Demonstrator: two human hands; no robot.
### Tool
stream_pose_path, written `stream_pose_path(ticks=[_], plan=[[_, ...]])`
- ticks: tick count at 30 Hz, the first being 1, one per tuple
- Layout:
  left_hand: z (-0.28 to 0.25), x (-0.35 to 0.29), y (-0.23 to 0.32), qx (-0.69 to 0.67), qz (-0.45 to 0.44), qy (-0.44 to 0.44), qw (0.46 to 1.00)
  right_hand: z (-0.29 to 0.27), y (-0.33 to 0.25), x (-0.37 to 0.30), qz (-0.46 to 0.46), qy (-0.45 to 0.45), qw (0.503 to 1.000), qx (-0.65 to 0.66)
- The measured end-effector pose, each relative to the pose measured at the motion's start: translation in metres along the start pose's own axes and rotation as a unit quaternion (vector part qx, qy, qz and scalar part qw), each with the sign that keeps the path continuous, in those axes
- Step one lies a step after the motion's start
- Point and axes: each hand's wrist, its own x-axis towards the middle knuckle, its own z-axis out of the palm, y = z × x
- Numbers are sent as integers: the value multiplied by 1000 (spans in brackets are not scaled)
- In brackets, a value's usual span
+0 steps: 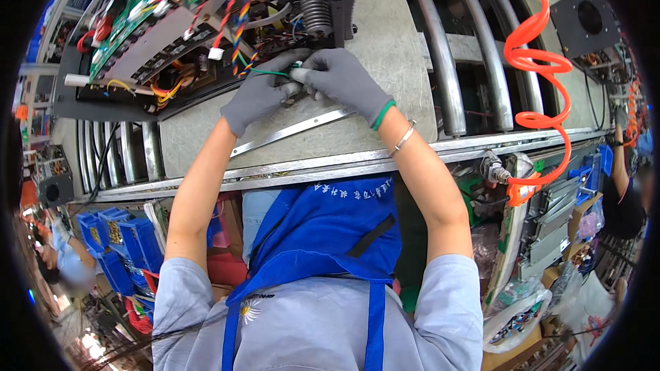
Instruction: Assemble internal components and wiring of an electronic device on a production line.
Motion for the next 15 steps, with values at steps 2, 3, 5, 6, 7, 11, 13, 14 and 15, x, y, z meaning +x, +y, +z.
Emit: stream_pose_path(ticks=[2, 3, 5, 6, 7, 11, 13, 14, 15], plan=[[3, 4, -2, -17, 27, 9, 999, 2, -12, -11, 0, 13, 994, -105], [5, 4, -1, -38, 19, 5, 999, 11, -28, -23, -74, 79, 971, -212], [7, 6, -24, -93, 37, 29, 995, 28, -58, -33, -136, 133, 926, -326], [6, 8, -33, -95, 41, 29, 994, 37, -59, -29, -137, 135, 924, -330], [2, 8, -42, 21, 39, 28, 999, 45, -56, -20, -168, 128, 916, -341], [2, 9, -37, 109, 74, 84, 988, 37, -44, 7, -235, 165, 903, -318], [0, -4, -1, 18, -26, 62, 998, 21, -44, 4, -208, 207, 939, -180], [0, -4, 1, 14, -23, 66, 997, 17, -42, 4, -210, 204, 938, -185], [-1, -3, 2, 38, 9, 81, 996, 15, -38, 5, -172, 218, 952, -126]])
